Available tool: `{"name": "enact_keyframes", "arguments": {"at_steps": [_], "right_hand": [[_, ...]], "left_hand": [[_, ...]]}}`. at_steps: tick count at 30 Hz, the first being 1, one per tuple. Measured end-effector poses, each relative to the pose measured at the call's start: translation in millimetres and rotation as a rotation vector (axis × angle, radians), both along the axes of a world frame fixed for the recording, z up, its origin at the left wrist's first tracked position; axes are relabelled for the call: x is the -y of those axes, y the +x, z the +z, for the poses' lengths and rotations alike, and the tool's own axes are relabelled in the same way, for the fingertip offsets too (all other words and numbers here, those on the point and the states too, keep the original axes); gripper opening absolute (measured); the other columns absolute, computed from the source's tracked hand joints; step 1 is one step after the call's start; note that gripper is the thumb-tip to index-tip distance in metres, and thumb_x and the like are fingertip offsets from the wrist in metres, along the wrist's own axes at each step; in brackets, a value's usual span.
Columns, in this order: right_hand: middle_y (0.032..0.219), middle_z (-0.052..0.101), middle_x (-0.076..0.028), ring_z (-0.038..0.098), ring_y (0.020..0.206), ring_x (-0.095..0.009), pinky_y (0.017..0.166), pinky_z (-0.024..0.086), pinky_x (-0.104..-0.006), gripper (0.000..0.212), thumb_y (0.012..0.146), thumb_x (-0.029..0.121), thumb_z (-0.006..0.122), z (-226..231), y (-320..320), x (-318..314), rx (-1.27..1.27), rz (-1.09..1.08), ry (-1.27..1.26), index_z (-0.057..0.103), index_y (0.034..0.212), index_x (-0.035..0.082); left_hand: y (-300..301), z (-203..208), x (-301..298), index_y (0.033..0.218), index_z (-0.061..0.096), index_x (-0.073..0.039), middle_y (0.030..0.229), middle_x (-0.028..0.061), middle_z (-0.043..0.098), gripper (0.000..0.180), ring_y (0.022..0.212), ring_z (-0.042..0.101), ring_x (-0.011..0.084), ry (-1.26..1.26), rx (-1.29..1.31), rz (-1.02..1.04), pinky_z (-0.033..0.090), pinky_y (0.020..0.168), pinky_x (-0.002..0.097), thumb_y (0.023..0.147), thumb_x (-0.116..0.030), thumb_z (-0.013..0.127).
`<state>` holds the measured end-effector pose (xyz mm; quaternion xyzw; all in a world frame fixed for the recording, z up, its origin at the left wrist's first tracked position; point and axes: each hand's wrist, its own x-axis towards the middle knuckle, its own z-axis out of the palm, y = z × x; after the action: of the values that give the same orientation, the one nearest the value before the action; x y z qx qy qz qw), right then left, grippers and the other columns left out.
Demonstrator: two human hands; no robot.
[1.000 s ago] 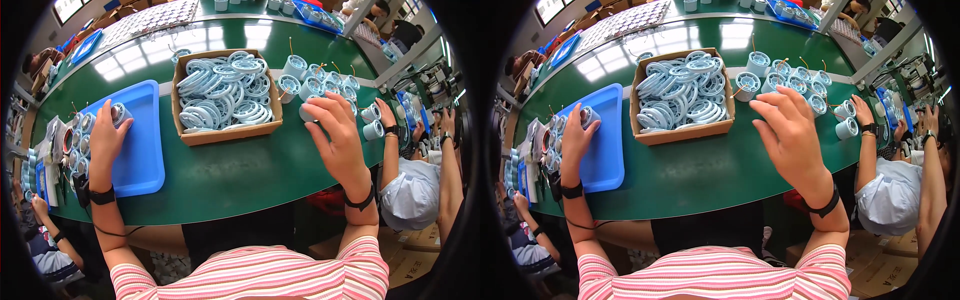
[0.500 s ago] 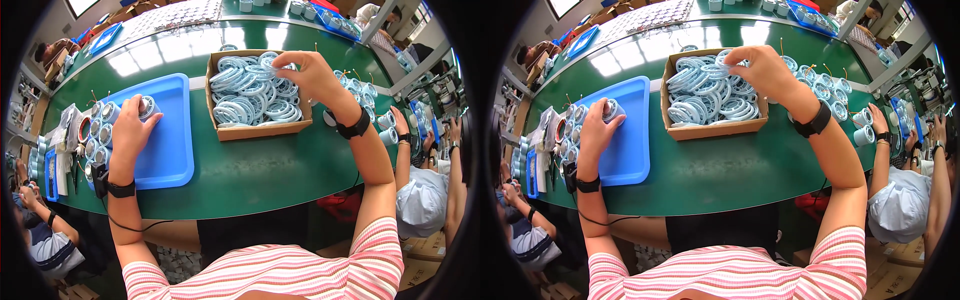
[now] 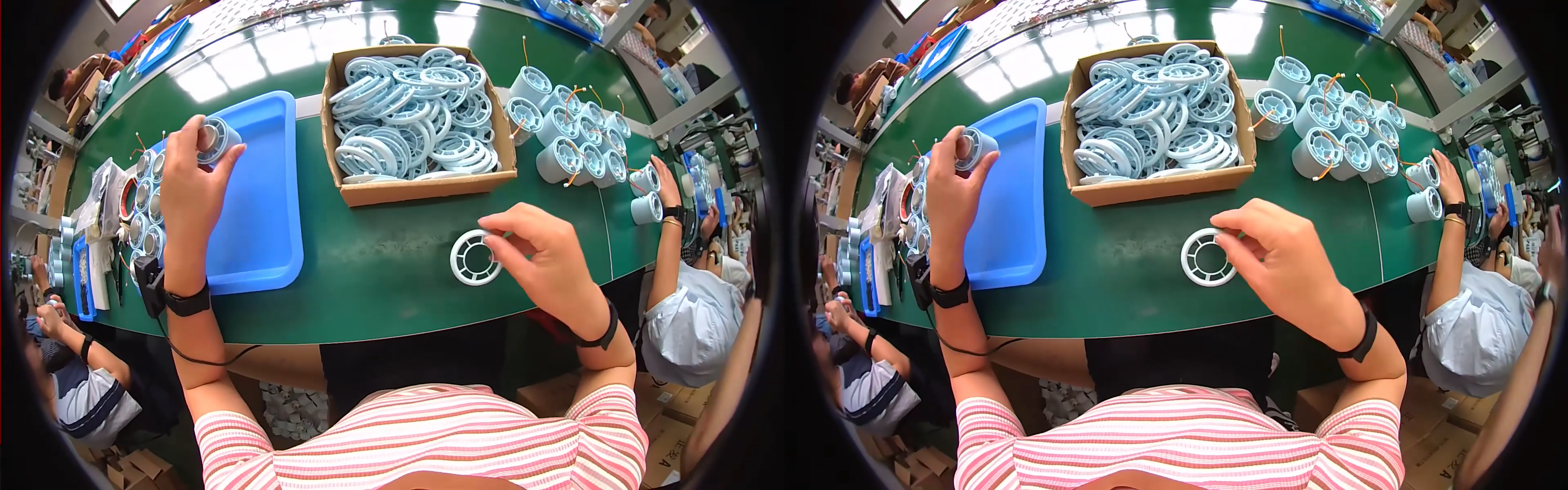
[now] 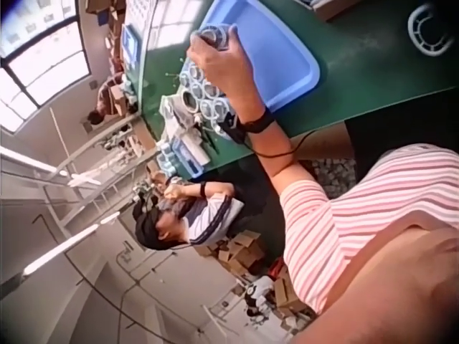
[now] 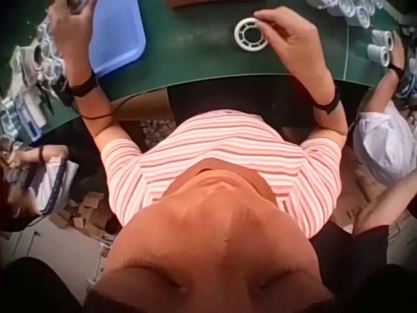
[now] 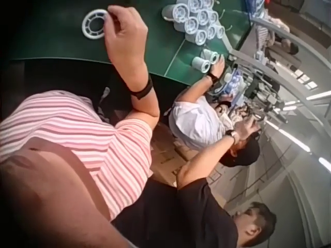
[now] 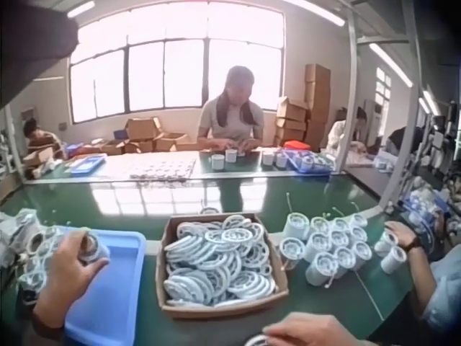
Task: The person picks up a light blue plastic ring from a box and fits it onto a white cylindrical motor. They then place the assembled unit onto a blue tray and repeat the process for several units.
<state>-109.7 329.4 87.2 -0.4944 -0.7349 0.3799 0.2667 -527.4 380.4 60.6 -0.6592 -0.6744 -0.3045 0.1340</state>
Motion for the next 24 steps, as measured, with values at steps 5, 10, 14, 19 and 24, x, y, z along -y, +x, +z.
{"name": "enact_keyframes", "arguments": {"at_steps": [5,10,14,19,24], "right_hand": [[0.108,0.069,-0.011,0.069,0.095,-0.025,0.084,0.056,-0.0349,0.028,0.089,0.002,0.075,-21.8,22.1,16.8,0.309,-0.026,0.157,0.072,0.117,0.001],[0.129,0.063,-0.013,0.062,0.115,-0.033,0.099,0.052,-0.0418,0.046,0.082,0.005,0.08,-29.2,26.5,13.5,0.202,0.167,0.307,0.069,0.126,0.004],[0.138,0.059,-0.016,0.058,0.124,-0.033,0.103,0.049,-0.0427,0.054,0.079,0.006,0.083,-38.7,21.8,16.0,0.116,0.258,0.215,0.067,0.129,0.004],[0.137,0.06,-0.018,0.06,0.123,-0.032,0.101,0.051,-0.0419,0.058,0.075,0.008,0.088,-17.8,1.4,42.8,-0.123,0.15,0.119,0.068,0.129,0.004],[0.13,0.063,-0.015,0.063,0.118,-0.031,0.098,0.053,-0.0401,0.064,0.069,0.009,0.093,-26.4,-25.3,44.1,-0.174,0.234,0.26,0.068,0.128,0.004]], "left_hand": [[44.2,58.6,41.4,0.132,0.064,-0.009,0.109,0.0077,0.061,0.063,0.091,0.061,0.02,-0.127,0.146,-0.326,0.052,0.076,0.0337,0.074,-0.007,0.088],[110.6,61.7,97.7,0.13,0.062,-0.005,0.123,0.0117,0.064,0.065,0.113,0.064,0.024,-0.481,0.346,-0.687,0.052,0.092,0.0295,0.07,0.003,0.084],[147.8,25.2,117.3,0.131,0.061,-0.004,0.122,0.015,0.064,0.06,0.112,0.066,0.0273,-0.686,0.445,-0.647,0.056,0.087,0.0332,0.076,0.003,0.082],[173.6,-5.9,124.3,0.138,0.055,-0.005,0.129,0.0143,0.061,0.058,0.112,0.068,0.0252,-0.813,0.932,-0.549,0.06,0.083,0.0335,0.085,0.001,0.077],[182.8,-17.8,121.8,0.142,0.051,-0.005,0.135,0.0134,0.058,0.06,0.113,0.067,0.0226,-0.889,1.31,-0.634,0.061,0.087,0.0333,0.088,0.001,0.074]]}}
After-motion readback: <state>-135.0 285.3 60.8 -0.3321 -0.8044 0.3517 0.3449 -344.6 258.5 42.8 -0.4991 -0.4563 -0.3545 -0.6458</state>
